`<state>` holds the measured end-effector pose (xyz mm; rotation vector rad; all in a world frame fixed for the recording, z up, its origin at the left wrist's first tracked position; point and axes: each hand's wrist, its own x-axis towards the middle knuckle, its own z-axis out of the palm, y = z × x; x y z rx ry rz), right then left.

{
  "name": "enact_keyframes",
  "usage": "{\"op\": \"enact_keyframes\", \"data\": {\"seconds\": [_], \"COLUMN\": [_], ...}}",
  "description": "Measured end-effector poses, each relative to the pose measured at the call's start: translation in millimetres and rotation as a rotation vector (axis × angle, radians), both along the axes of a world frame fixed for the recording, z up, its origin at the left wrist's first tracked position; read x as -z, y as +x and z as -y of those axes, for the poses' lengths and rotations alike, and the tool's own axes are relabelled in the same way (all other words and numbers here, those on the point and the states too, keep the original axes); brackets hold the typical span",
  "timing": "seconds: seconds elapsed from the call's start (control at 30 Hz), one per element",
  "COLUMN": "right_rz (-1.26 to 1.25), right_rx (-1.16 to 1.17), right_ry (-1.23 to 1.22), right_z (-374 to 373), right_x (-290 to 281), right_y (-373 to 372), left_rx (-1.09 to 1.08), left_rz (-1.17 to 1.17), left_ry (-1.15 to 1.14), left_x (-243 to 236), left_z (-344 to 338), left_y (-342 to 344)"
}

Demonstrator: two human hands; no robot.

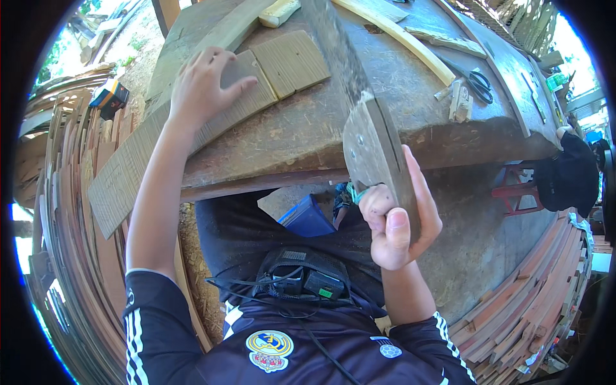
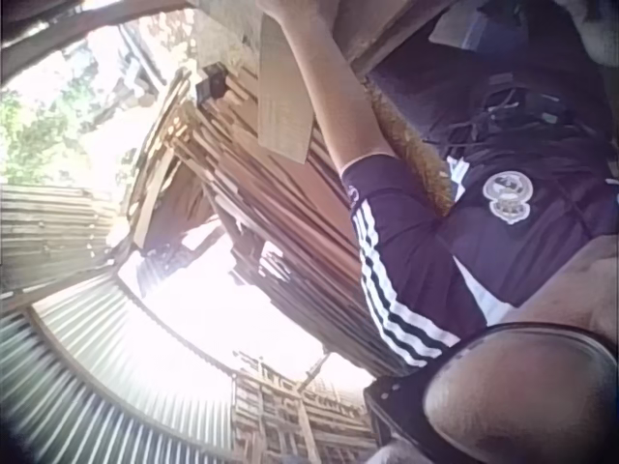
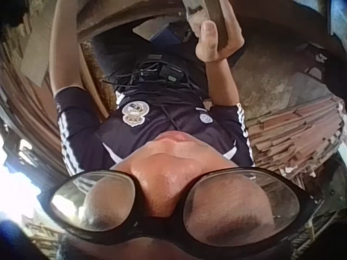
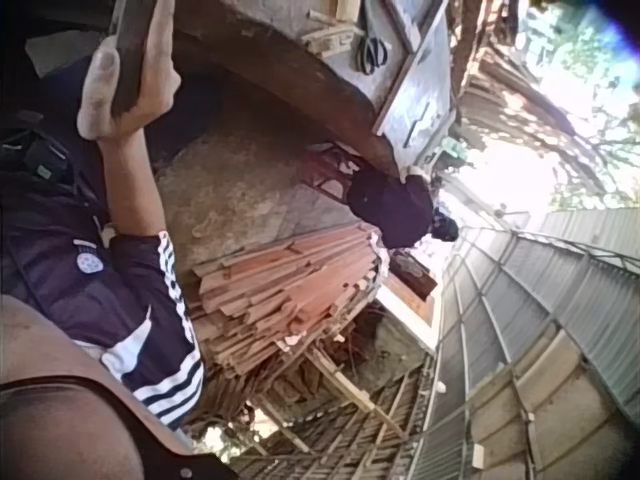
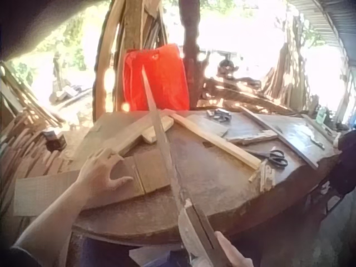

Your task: Sawing a piece of wood and then sanding the edges with sandpaper.

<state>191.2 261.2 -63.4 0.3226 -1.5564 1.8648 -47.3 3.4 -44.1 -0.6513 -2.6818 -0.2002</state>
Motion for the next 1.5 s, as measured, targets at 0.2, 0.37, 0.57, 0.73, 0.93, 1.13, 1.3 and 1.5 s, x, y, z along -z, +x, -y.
{"op": "enact_keyframes", "data": {"seconds": [0.2, 0.37, 0.57, 0.73, 0.93, 1.13, 1.3, 1.5], "right_rz": [0.112, 0.147, 0.192, 0.216, 0.190, 0.181, 0.187, 0.145], "right_rx": [0.032, 0.071, 0.062, 0.085, 0.068, 0.042, 0.028, 0.050], "right_ry": [0.139, 0.138, 0.101, 0.080, 0.053, 0.041, 0.026, 0.144], "right_z": [-1.1, 9.6, 8.1, 7.2, 9.7, 12.5, 14.1, 14.1], "right_x": [30.6, 44.5, 41.4, 38.9, 32.5, 28.7, 23.8, 7.7], "right_y": [1.9, -1.2, 4.7, 8.9, 5.6, -3.7, -7.7, -5.2], "left_rx": [0.051, 0.022, 0.044, 0.031, 0.239, 0.139, 0.114, -0.003], "left_rz": [0.066, 0.077, 0.312, 0.629, 0.435, 0.540, 0.639, 0.706], "left_ry": [-0.041, -0.168, -0.166, -0.313, -0.301, -0.175, -0.100, -0.011], "left_x": [-0.4, 2.5, -30.4, -85.5, -78.6, -86.2, -86.1, -92.7], "left_z": [8.2, 13.2, 0.0, -23.4, -9.3, -15.6, -11.8, -18.4], "left_y": [49.3, 51.5, 39.0, 34.2, 19.6, 17.4, 7.1, 8.4]}}
